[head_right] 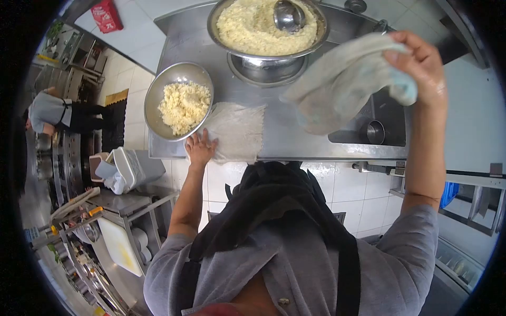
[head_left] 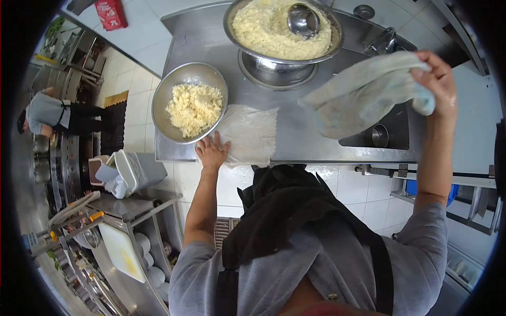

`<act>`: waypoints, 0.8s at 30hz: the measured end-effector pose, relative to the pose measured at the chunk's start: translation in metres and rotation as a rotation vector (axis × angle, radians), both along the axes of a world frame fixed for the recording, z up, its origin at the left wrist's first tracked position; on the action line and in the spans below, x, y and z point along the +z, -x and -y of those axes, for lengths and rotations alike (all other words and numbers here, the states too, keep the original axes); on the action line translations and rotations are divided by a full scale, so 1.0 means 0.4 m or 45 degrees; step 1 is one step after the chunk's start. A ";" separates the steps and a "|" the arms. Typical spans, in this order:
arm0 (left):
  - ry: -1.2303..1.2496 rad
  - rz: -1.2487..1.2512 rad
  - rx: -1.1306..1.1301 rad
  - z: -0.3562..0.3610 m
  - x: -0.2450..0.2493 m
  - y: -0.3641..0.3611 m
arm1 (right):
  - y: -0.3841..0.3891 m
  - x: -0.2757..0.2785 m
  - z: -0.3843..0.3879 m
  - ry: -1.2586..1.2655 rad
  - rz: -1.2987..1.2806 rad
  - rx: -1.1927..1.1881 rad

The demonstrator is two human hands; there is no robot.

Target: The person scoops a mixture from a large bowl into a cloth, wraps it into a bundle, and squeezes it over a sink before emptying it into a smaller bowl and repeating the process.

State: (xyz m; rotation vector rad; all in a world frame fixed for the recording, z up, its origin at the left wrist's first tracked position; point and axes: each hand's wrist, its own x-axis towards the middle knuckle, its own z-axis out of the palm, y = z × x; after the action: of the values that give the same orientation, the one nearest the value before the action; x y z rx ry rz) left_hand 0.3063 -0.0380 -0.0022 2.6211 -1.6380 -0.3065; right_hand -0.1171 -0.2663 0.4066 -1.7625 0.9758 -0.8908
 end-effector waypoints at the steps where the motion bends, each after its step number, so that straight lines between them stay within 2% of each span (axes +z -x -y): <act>1: -0.029 -0.030 -0.004 0.017 0.012 0.007 | 0.016 -0.031 -0.007 0.005 -0.066 -0.046; 2: -0.027 -0.052 -0.033 0.034 -0.004 0.027 | 0.014 -0.062 -0.021 -0.032 -0.023 -0.099; 5: 0.249 -0.200 -0.371 0.117 -0.032 0.131 | 0.044 -0.119 -0.019 -0.085 -0.107 -0.136; 6: 0.256 -0.191 -0.382 0.144 -0.015 0.175 | 0.055 -0.134 -0.012 -0.077 -0.097 -0.146; 8: 0.019 -0.234 -0.325 0.194 0.041 0.248 | 0.079 -0.157 0.002 -0.174 -0.016 -0.227; 9: 0.034 -0.228 -0.330 0.225 0.058 0.256 | 0.087 -0.161 0.003 -0.159 -0.010 -0.230; 11: 0.089 -0.488 -0.296 0.293 0.097 0.278 | 0.093 -0.167 0.006 -0.210 0.061 -0.262; 12: 0.092 -0.486 -0.301 0.318 0.157 0.306 | 0.102 -0.170 0.016 -0.215 0.005 -0.241; 14: 0.488 -0.929 -0.526 0.356 0.344 0.395 | 0.113 -0.171 0.040 -0.219 0.005 -0.233; 16: 0.754 -0.937 -0.695 0.391 0.446 0.505 | 0.116 -0.173 0.063 -0.233 0.079 -0.216; 17: 0.761 -0.926 -0.702 0.417 0.467 0.567 | 0.121 -0.172 0.076 -0.223 0.089 -0.215; 19: 1.129 -0.721 -0.748 0.471 0.494 0.669 | 0.134 -0.169 0.105 -0.255 0.175 -0.130; 20: 1.140 -0.708 -0.744 0.502 0.493 0.689 | 0.147 -0.167 0.121 -0.264 0.182 -0.100; 22: 0.675 -0.745 -0.564 0.559 0.484 0.726 | 0.183 -0.165 0.158 -0.198 0.100 -0.096; 23: 0.687 -0.739 -0.565 0.569 0.500 0.736 | 0.206 -0.162 0.180 -0.142 0.016 -0.106; 24: 0.702 -0.866 -0.472 0.573 0.525 0.734 | 0.232 -0.159 0.202 -0.136 0.022 -0.106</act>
State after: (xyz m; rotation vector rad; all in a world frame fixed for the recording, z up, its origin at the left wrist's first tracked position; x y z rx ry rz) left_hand 0.0128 -0.2672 0.2076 1.5696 -1.6222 -0.5761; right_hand -0.2100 -0.3473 0.3429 -1.6322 1.0726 -0.8882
